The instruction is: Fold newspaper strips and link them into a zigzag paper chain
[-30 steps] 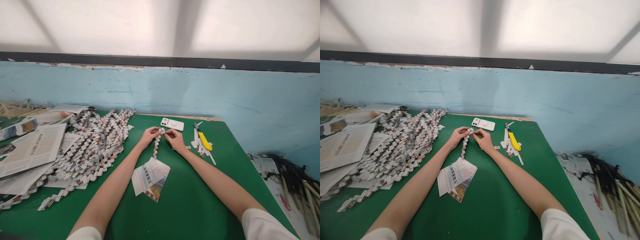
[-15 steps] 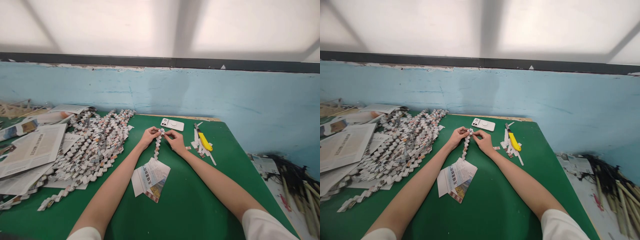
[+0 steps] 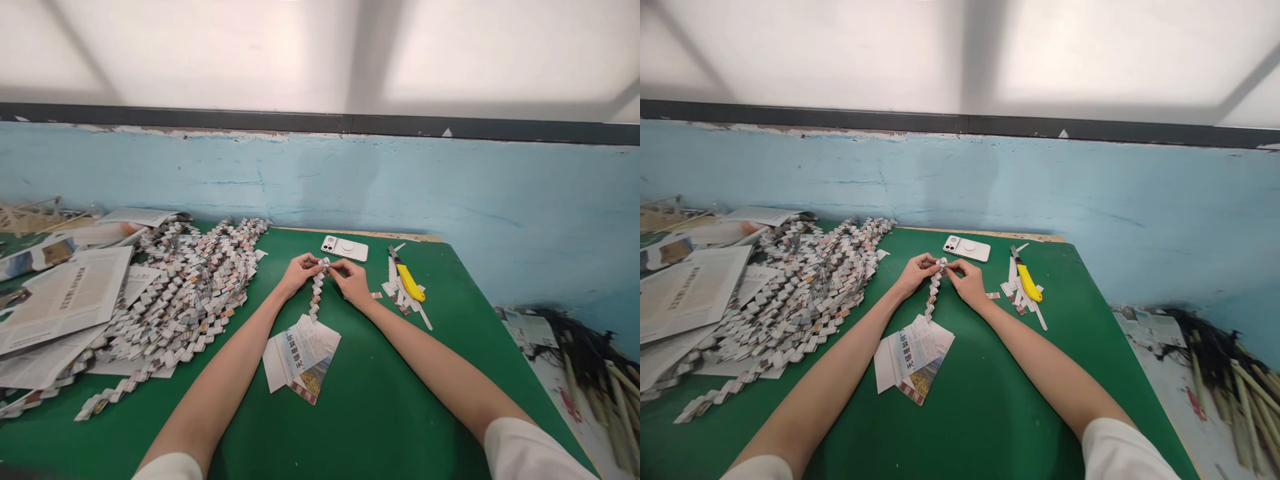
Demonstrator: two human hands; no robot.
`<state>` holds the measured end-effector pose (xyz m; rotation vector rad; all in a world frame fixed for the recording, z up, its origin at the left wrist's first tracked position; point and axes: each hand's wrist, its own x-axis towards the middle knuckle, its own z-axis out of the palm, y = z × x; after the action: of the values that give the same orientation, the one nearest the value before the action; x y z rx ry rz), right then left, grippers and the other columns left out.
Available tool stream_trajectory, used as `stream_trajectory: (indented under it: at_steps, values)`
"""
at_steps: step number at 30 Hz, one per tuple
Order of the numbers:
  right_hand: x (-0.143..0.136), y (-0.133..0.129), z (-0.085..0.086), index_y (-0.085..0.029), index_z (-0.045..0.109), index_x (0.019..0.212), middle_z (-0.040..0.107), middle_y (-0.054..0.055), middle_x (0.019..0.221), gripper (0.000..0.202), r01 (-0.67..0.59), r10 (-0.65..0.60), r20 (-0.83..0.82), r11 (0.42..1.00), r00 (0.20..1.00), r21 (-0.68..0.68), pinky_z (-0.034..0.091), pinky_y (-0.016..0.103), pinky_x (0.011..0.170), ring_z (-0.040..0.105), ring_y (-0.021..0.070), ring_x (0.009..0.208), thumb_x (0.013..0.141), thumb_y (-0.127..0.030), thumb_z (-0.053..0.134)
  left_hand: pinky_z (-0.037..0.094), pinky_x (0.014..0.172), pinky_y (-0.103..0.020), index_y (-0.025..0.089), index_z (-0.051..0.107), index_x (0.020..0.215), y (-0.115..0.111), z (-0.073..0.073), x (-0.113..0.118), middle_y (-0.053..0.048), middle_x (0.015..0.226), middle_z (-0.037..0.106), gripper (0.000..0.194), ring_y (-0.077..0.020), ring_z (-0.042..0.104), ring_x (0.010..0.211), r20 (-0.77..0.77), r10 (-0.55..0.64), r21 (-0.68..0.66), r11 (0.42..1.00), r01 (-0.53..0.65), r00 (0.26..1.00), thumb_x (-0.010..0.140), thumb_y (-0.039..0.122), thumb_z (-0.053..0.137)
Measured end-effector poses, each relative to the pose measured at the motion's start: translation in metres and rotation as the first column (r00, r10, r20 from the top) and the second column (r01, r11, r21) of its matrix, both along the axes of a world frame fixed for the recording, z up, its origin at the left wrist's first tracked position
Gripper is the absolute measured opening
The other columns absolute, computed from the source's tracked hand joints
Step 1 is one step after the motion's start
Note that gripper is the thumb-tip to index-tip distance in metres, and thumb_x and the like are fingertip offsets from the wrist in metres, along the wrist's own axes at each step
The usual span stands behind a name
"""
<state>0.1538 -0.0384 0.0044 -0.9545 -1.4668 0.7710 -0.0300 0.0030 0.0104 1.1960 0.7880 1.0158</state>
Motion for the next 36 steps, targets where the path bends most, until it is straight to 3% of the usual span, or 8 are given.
stream_trajectory:
  at_steps: [5, 9, 13, 17, 21, 32, 36]
  values:
    - [-0.001, 0.000, 0.002, -0.023, 0.071, 0.091, 0.075, 0.006, 0.087, 0.028, 0.010, -0.009, 0.015, 0.999, 1.000, -0.048, 0.059, 0.041, 0.080, 0.072, 0.0257, 0.081, 0.088, -0.050, 0.069, 0.053, 0.076, -0.031, 0.015, 0.061, 0.089, 0.002, -0.004, 0.000, -0.008, 0.087, 0.077, 0.050, -0.0210, 0.073, 0.079, -0.028, 0.013, 0.017, 1.000, -0.013, 1.000, 0.064, 0.047, 0.090]
    - [0.000, 0.001, 0.005, -0.022, 0.068, 0.088, 0.072, 0.004, 0.080, 0.030, -0.019, 0.018, -0.010, 0.995, 1.000, -0.094, 0.058, 0.036, 0.072, 0.069, 0.0230, 0.074, 0.088, -0.052, 0.069, 0.053, 0.071, -0.030, 0.016, 0.063, 0.103, 0.001, -0.003, 0.000, -0.008, 0.083, 0.077, 0.054, -0.0213, 0.073, 0.075, -0.065, -0.015, 0.032, 0.999, 0.017, 0.998, 0.069, 0.049, 0.087]
    - [0.002, 0.003, 0.006, -0.021, 0.068, 0.081, 0.068, 0.003, 0.074, 0.034, 0.067, -0.063, 0.051, 0.994, 0.997, -0.081, 0.053, 0.033, 0.067, 0.062, 0.0197, 0.068, 0.088, -0.055, 0.066, 0.053, 0.072, -0.030, 0.015, 0.068, 0.117, -0.001, 0.001, 0.000, -0.009, 0.085, 0.078, 0.056, -0.0230, 0.074, 0.080, -0.108, -0.083, 0.054, 0.995, 0.089, 0.991, 0.075, 0.048, 0.083]
    - [0.002, 0.006, 0.004, -0.020, 0.070, 0.087, 0.068, 0.003, 0.077, 0.033, 0.111, -0.111, 0.002, 0.990, 0.994, -0.084, 0.052, 0.032, 0.066, 0.060, 0.0193, 0.069, 0.086, -0.054, 0.068, 0.054, 0.077, -0.033, 0.015, 0.071, 0.115, -0.001, 0.001, 0.000, -0.011, 0.092, 0.079, 0.054, -0.0258, 0.075, 0.087, -0.095, -0.078, 0.019, 0.997, 0.080, 0.992, 0.074, 0.047, 0.084]
    - [0.003, 0.007, 0.002, -0.020, 0.071, 0.092, 0.070, 0.004, 0.081, 0.031, 0.096, -0.102, -0.066, 0.991, 0.993, -0.095, 0.052, 0.032, 0.066, 0.062, 0.0194, 0.071, 0.085, -0.051, 0.071, 0.054, 0.074, -0.032, 0.014, 0.069, 0.112, -0.001, 0.001, 0.000, -0.012, 0.090, 0.079, 0.053, -0.0244, 0.074, 0.081, -0.100, -0.077, 0.015, 0.997, 0.079, 0.992, 0.074, 0.047, 0.084]
    - [0.004, 0.010, 0.000, -0.020, 0.069, 0.086, 0.073, 0.004, 0.076, 0.035, -0.025, 0.025, -0.001, 0.986, 1.000, -0.164, 0.052, 0.032, 0.064, 0.066, 0.0213, 0.069, 0.086, -0.055, 0.068, 0.053, 0.073, -0.031, 0.015, 0.067, 0.106, 0.002, -0.002, 0.000, -0.011, 0.088, 0.078, 0.051, -0.0227, 0.073, 0.077, -0.069, -0.082, -0.017, 0.997, 0.081, 0.994, 0.072, 0.047, 0.085]
    - [0.004, 0.008, 0.002, -0.020, 0.070, 0.085, 0.073, 0.005, 0.076, 0.034, -0.001, 0.002, 0.008, 0.988, 1.000, -0.152, 0.051, 0.032, 0.063, 0.066, 0.0213, 0.068, 0.087, -0.054, 0.068, 0.052, 0.072, -0.030, 0.015, 0.067, 0.107, 0.003, -0.005, -0.001, -0.011, 0.088, 0.078, 0.049, -0.0220, 0.073, 0.077, -0.057, -0.083, -0.010, 0.997, 0.082, 0.995, 0.073, 0.045, 0.084]
